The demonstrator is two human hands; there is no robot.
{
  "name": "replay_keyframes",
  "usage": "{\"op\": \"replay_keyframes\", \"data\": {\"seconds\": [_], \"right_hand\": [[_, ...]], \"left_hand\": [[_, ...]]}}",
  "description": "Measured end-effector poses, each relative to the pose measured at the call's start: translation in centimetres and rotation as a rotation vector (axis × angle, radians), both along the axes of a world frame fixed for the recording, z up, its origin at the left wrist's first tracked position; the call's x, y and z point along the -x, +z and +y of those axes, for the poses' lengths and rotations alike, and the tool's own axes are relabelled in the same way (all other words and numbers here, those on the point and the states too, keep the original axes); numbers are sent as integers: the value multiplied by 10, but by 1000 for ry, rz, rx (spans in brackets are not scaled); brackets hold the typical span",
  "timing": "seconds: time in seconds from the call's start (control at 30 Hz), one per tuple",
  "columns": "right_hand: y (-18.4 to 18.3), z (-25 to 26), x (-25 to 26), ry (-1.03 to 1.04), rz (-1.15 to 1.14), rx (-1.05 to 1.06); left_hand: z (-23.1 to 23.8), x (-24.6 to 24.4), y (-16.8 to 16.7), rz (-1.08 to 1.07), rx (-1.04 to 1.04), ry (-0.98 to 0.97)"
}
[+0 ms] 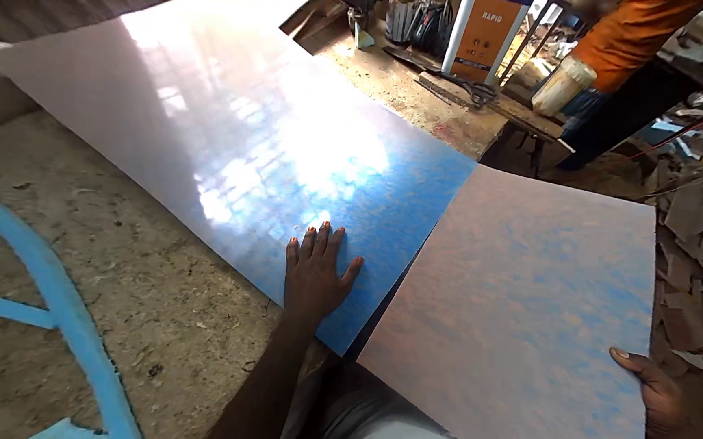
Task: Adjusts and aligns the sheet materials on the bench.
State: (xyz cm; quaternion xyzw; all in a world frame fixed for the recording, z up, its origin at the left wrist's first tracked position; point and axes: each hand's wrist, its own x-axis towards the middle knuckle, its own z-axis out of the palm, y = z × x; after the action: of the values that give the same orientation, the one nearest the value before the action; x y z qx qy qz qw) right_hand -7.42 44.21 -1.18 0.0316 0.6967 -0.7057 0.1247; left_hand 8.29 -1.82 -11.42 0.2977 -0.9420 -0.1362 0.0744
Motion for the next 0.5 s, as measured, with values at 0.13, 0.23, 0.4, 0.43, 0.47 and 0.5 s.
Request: {"op": "replay_keyframes", "data": {"seconds": [0.13, 0.23, 0.4, 0.43, 0.47, 0.5], "right_hand": [[3, -4, -2, 6, 17, -12], [5, -5, -2, 14, 19, -21], [8, -10, -3, 9, 17, -14], [9, -10, -4, 8, 16, -11], [9, -10, -3, 7, 14, -9], [9, -10, -3, 7, 14, -11]], "left_hand": [[-1, 0, -1, 1, -4, 0], [-1, 0, 0, -10, -5, 0], [-1, 1, -1, -4, -4, 7], [-1, 1, -1, -6, -7, 6], [-1, 0, -1, -3, -10, 4], [-1, 1, -1, -1, -13, 5]]}}
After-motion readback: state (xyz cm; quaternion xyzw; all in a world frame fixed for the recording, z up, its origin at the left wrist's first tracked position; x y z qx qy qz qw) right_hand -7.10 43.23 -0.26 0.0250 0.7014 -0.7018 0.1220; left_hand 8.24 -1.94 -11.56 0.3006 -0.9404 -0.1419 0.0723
